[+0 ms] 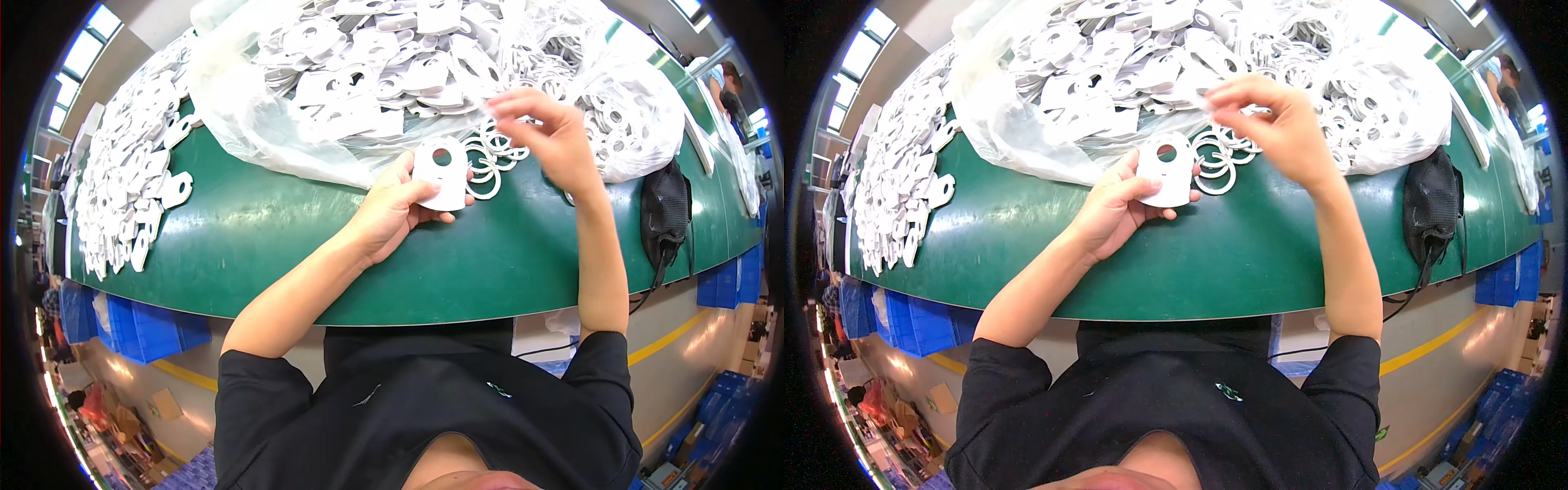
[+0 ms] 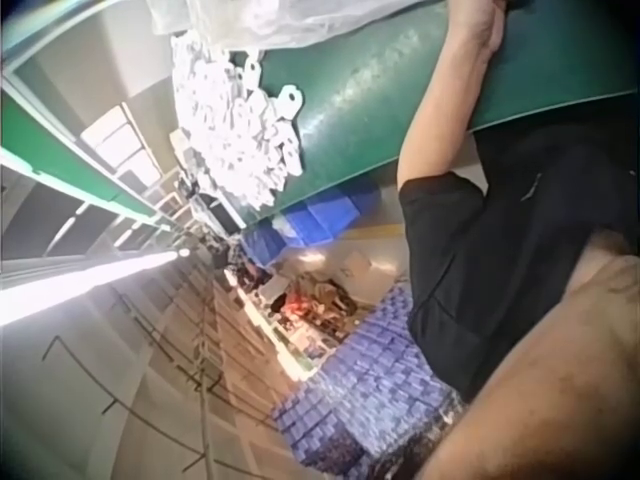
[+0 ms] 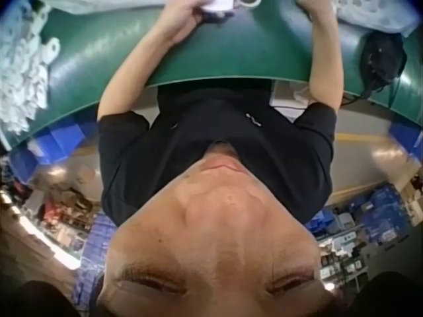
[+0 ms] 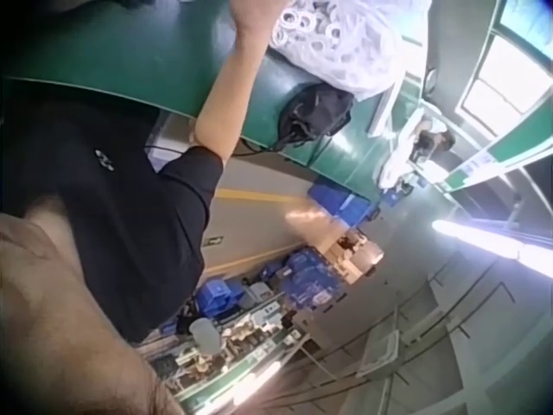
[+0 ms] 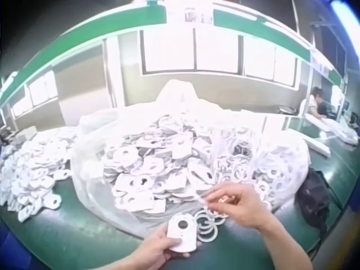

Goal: Assembling small white plastic components at a workbench.

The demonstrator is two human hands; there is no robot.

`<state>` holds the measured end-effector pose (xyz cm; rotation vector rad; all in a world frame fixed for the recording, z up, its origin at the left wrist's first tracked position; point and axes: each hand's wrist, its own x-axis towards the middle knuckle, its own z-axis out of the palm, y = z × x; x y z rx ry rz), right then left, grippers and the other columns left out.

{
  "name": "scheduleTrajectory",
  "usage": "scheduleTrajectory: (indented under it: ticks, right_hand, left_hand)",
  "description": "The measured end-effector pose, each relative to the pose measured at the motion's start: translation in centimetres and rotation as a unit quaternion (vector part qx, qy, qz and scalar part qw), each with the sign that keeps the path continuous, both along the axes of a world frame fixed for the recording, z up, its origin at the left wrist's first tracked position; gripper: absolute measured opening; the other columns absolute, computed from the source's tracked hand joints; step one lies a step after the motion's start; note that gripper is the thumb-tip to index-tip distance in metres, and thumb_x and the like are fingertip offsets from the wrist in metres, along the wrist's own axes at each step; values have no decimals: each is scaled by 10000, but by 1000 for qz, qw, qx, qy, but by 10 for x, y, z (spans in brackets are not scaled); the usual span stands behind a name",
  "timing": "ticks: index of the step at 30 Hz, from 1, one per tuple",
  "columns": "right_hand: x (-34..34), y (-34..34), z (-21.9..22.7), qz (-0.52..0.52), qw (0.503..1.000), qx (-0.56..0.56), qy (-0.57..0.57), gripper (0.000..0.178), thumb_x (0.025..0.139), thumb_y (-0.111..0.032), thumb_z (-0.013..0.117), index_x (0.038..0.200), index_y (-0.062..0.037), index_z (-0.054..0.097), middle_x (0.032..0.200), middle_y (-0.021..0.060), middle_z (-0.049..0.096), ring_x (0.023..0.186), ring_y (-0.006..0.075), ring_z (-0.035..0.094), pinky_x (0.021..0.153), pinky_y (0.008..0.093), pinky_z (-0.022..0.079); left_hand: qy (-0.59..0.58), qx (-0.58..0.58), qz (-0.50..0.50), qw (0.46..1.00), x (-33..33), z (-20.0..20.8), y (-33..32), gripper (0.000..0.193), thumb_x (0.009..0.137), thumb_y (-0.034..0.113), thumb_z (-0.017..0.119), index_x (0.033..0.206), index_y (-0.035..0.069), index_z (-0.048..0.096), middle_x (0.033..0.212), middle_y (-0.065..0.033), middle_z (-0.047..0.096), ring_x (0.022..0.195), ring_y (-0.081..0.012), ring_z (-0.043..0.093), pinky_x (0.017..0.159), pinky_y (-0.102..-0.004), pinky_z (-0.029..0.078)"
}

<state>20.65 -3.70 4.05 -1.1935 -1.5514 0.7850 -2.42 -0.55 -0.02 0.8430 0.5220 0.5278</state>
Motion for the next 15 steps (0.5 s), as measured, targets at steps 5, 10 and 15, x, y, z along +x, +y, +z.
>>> scheduleTrajectory:
  ticks: [5, 10, 15]
  right_hand:
    - [-26, -6, -9, 89, 964, 133, -215, 221, 750, 74, 656, 946, -24, 681, 918, 71, 636, 802, 208, 629, 699, 287, 516]
    - [-26, -6, -11, 96, 933, 169, -302, 253, 723, 56, 649, 949, -54, 683, 929, 66, 628, 823, 235, 621, 696, 306, 514]
    - [-29, -7, -7, 94, 911, 194, -351, 264, 699, 53, 628, 931, -66, 667, 934, 50, 625, 831, 250, 607, 686, 323, 513]
  left_hand:
    - [-4, 3, 7, 1000, -1, -1, 2, 502, 837, 12, 395, 1335, -7, 334, 1177, -177, 560, 1013, -286, 632, 721, -300, 535]
    - [-4, 6, 3, 1000, -1, 0, 2, 493, 835, 16, 389, 1325, -9, 337, 1149, -172, 564, 985, -271, 638, 715, -293, 532]
    - [0, 12, -1, 1000, -2, -3, 3, 487, 827, 12, 387, 1312, -8, 352, 1117, -173, 583, 975, -255, 640, 690, -284, 520]
